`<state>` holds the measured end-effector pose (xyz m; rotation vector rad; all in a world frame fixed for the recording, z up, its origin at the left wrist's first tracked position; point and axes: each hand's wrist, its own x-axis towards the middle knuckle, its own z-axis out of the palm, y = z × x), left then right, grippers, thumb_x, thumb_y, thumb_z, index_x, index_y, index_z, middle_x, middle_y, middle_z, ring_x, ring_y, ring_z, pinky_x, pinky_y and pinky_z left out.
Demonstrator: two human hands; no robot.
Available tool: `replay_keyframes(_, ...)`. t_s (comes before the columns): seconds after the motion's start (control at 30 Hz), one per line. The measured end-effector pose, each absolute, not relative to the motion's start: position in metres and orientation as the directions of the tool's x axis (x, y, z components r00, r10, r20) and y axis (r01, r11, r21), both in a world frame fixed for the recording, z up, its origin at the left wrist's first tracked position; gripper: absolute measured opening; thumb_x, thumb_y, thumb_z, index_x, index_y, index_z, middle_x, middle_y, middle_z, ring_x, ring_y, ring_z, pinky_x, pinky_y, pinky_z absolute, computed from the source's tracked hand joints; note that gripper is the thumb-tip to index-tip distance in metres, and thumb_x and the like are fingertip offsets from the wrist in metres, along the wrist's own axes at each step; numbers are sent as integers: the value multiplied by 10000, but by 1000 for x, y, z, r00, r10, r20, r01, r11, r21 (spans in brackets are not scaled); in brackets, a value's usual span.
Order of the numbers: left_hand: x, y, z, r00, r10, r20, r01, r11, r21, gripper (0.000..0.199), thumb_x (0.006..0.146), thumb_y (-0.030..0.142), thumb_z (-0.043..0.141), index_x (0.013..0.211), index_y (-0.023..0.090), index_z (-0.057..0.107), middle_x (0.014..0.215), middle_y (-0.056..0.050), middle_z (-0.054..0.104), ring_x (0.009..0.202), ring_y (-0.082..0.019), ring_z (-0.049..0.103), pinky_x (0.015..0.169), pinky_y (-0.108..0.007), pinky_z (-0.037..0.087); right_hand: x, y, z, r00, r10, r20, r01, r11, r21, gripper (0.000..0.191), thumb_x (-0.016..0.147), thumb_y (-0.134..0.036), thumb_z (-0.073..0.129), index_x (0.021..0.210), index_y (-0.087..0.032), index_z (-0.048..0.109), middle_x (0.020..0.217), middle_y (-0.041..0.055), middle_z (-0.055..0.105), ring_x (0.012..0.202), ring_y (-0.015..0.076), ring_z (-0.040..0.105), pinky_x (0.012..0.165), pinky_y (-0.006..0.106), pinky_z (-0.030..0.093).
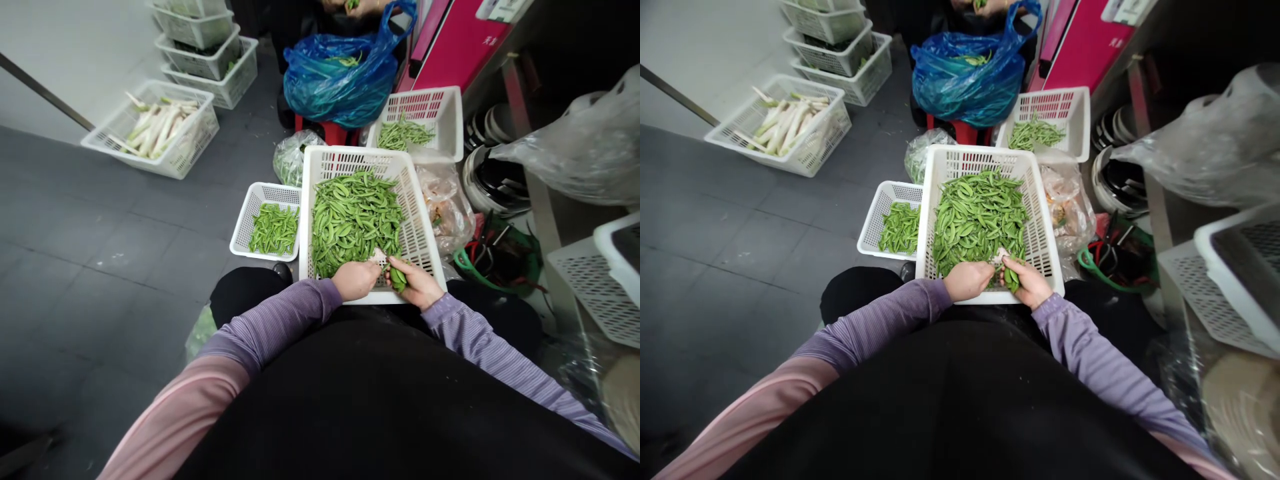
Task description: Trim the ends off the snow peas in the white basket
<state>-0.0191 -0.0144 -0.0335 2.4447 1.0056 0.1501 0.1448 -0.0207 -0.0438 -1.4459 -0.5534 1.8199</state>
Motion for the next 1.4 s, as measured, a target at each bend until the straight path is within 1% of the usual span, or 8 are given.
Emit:
replay_keyframes(0.2, -26, -3, -34, 684, 726, -62, 600, -513, 614, 288, 856, 206, 327, 850, 152, 610, 858, -45, 649, 798, -129, 587, 752, -223, 434, 149, -23, -23, -216, 721, -659, -103, -688, -719, 249, 528, -219, 745, 717, -151, 599, 526, -30, 566, 429, 79, 494, 407, 189, 411)
replay_keyframes(0.37, -31, 15, -49, 375, 903, -211, 846, -239, 476, 309, 851, 197, 317, 896, 122, 613, 856, -102, 643, 811, -184, 597, 749, -285, 443, 160, -26, -3, -312, 670, -673, 50, -696, -716, 316, 510, -262, 756, 767, -120, 639, 553, -7, 586, 432, 81, 498, 393, 188, 396)
replay_keyframes(0.53, -23, -2, -42, 643, 763, -69, 689, -536, 487, 379, 846, 178, 351, 1216, 184, 429, 1108, -67, 546, 910, -145, 568, 771, -240, 444, 166, -25, -6, -337, 607, -720, 120, -731, -672, 291, 503, -263, 745, 733, -117, 641, 586, 1, 603, 429, 79, 501, 377, 186, 389)
replay_keyframes(0.73, -17, -12, -39, 854, 510, -103, 506, -768, 392, 308, 884, 228, 294, 996, 120, 559, 940, -102, 573, 859, -169, 571, 727, -259, 446, 169, -15, -19, -362, 539, -761, 250, -730, -636, 313, 461, -296, 748, 700, -133, 628, 538, -16, 580, 405, 84, 475, 387, 204, 376)
replay_keyframes(1.0, -15, -5, -37, 754, 649, -103, 524, -499, 690, 201, 727, 227, 458, 640, 133, 613, 620, -13, 585, 594, -107, 523, 575, -207, 403, 151, -2, 1, -421, 691, -588, 777, -61, -627, 183, 528, -270, 669, 680, -170, 651, 495, -50, 529, 489, 98, 444, 505, 225, 344)
replay_keyframes(1.17, -14, 0, -45, 597, 694, -403, 574, -19, 819, 307, 772, 204, 332, 757, 102, 621, 466, 8, 490, 427, -85, 449, 465, -198, 398, 157, 1, -11, -118, 945, -305, 473, -217, -854, 167, 591, -308, 592, 712, -194, 596, 596, -17, 575, 524, 116, 493, 534, 247, 403)
replay_keyframes(1.3, -15, -2, -57, 565, 693, -448, 763, -232, 603, 241, 709, 165, 446, 831, 114, 648, 804, -90, 633, 693, -153, 593, 646, -248, 467, 193, 26, -40, 222, 924, -310, -8, -317, -949, 198, 579, -371, 558, 669, -214, 478, 574, -13, 538, 488, 129, 508, 455, 251, 409)
replay_keyframes(1.4, -15, -3, -63, 595, 688, -416, 777, -358, 518, 331, 693, 156, 479, 994, 139, 615, 1042, -113, 595, 855, -176, 599, 742, -252, 465, 205, 44, -59, 232, 942, -243, 338, -312, -888, 174, 622, -352, 542, 695, -198, 507, 621, 18, 579, 527, 152, 532, 487, 270, 426)
